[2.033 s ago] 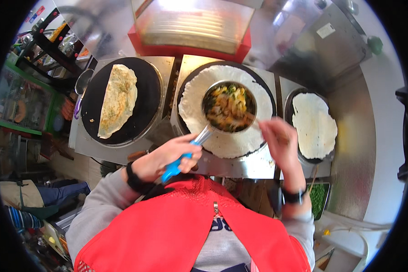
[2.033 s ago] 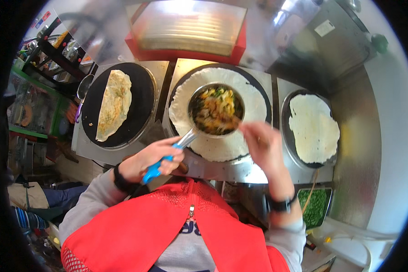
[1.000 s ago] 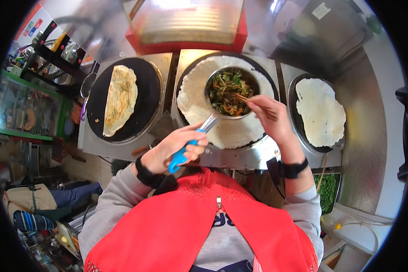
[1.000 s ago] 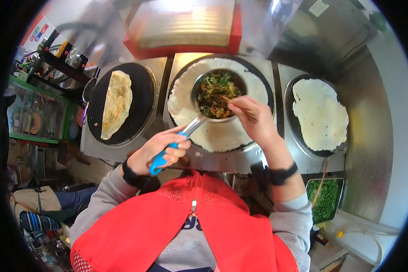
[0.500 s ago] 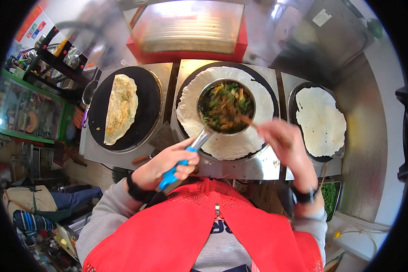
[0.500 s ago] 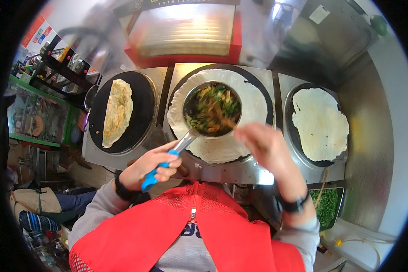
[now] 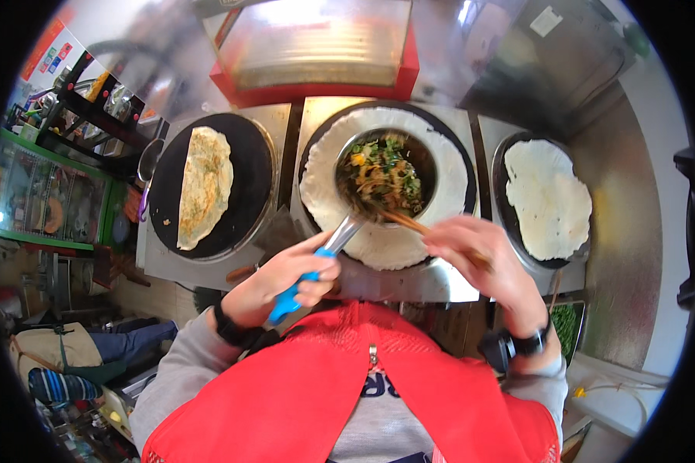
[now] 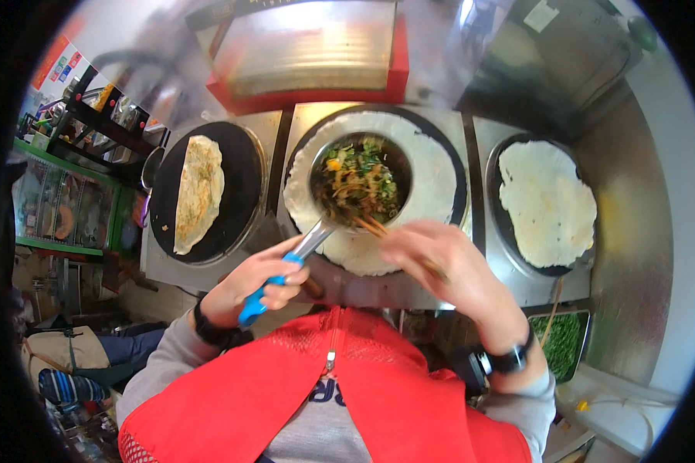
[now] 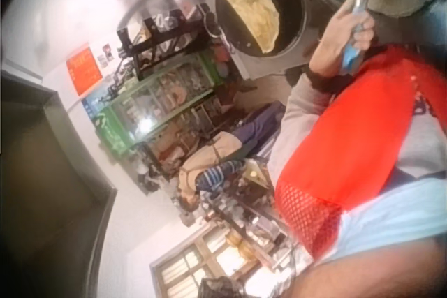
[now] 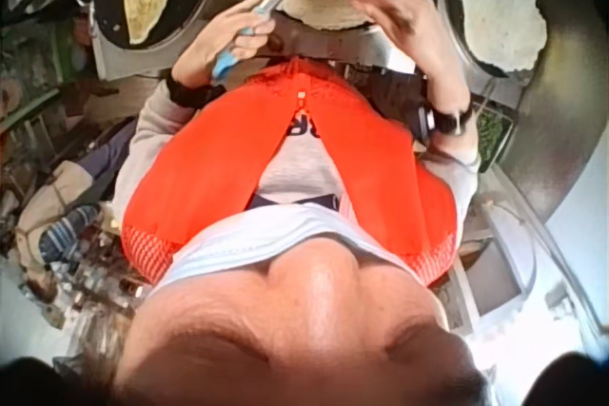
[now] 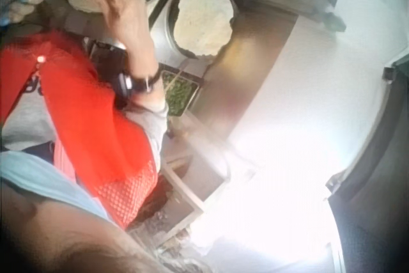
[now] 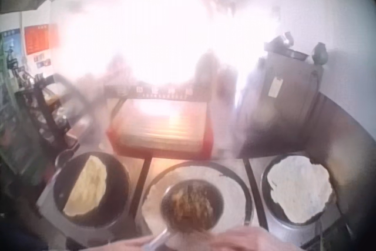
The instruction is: The person prepares a street food wrap by mixing chopped greens and seasonings in a small pan, then spreading the mixture onto a thin crepe on a griddle. They add scrambled egg pieces and continue assembling the wrap.
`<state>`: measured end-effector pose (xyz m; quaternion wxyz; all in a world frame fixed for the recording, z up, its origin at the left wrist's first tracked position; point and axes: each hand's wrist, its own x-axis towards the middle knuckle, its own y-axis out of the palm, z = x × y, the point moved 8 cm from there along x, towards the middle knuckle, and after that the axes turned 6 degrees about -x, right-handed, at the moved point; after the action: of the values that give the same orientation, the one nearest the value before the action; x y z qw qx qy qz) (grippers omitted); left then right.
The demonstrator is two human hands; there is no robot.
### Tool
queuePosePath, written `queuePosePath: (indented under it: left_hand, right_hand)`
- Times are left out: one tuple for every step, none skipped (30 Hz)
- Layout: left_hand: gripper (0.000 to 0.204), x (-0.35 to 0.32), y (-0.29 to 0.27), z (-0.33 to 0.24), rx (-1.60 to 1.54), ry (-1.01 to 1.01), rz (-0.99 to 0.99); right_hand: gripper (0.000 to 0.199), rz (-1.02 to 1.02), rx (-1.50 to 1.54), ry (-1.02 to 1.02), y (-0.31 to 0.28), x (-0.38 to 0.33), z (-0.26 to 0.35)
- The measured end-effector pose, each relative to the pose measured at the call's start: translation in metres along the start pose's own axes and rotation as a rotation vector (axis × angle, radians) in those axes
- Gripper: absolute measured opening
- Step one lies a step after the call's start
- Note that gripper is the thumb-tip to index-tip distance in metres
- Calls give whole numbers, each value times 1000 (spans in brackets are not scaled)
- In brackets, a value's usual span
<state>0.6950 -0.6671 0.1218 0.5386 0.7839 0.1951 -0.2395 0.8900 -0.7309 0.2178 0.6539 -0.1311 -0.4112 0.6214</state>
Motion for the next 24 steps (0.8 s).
queuePosePath:
  left_hand:
    - [67, 0, 1, 0, 13, 10, 25]
    - [67, -1, 0, 0, -100, 8, 21]
    - [68, 1, -1, -1, -153, 14, 24]
    - [66, 0, -3, 0, -90, 6, 25]
    - [63, 1, -8, -1, -20, 13, -18]
    - [60, 0, -13, 0, -1, 20, -52]
    - [61, 1, -9, -3, -36, 39, -2]
    - [61, 0, -9, -2, -74, 37, 22]
    - [62, 1, -4, -6, -75, 63, 89]
    - [63, 2, -8, -5, -143, 44, 51]
    - [62, 2, -6, -6, -16, 68, 81]
    - [60, 2, -3, -5, -33, 47, 124]
    - [58, 0, 7, -3, -83, 41, 250]
    - [58, 3, -3, -3, -88, 25, 125]
    - [58, 2, -6, 0, -114, 17, 88]
    - [58, 4, -3, -6, -95, 50, 123]
    - [60, 4, -6, -7, -76, 94, 84]
    - [61, 6, -5, -4, -24, 46, 85]
    - [62, 4, 5, -1, -27, 24, 203]
    - [64, 6, -1, 0, -27, 11, 106]
    - [66, 7, 0, 0, 47, 19, 113]
    - [66, 7, -5, 0, -63, 14, 35]
    - [66, 9, 0, -2, -129, 18, 83]
    - [65, 8, -3, 0, -51, 5, 31]
  right_hand:
    - [11, -1, -42, -12, 7, 3, -7]
    - [10, -106, 36, 100, 2, 6, -21]
    - [9, -182, 92, 208, -4, 9, -34]
    - [9, -146, -89, 228, -8, 5, -32]
    - [8, -2, -76, 236, -1, 2, -26]
    - [9, -1, -29, 106, 1, 5, -14]
    - [9, 15, 11, -11, 6, 5, -2]
    - [11, 50, 82, 111, 14, 7, -18]
    - [12, -70, 104, 240, 9, 8, -38]
    - [12, -98, 3, 220, 2, 7, -35]
    - [12, -127, -94, 242, -6, 4, -33]
    - [12, -83, 6, 142, -5, 4, -19]
    - [11, -12, 83, 124, 2, 4, -12]
    - [11, -42, 55, 133, 5, 6, -17]
    - [10, -47, 33, 119, 9, 7, -24]
    - [10, -141, 161, 291, 4, 4, -45]
    - [10, -188, 99, 302, -6, 3, -41]
    - [10, -75, 25, 249, -4, 3, -30]
    - [10, 68, -31, 243, 4, 0, -25]
    - [10, 49, -1, 103, 5, 2, -12]
    - [10, 3, -91, 35, 7, 4, -14]
    - [11, -112, -19, 137, -1, 4, -27]
    - [11, -161, 31, 257, -7, 4, -41]
    - [11, -171, -109, 189, -13, 3, -32]
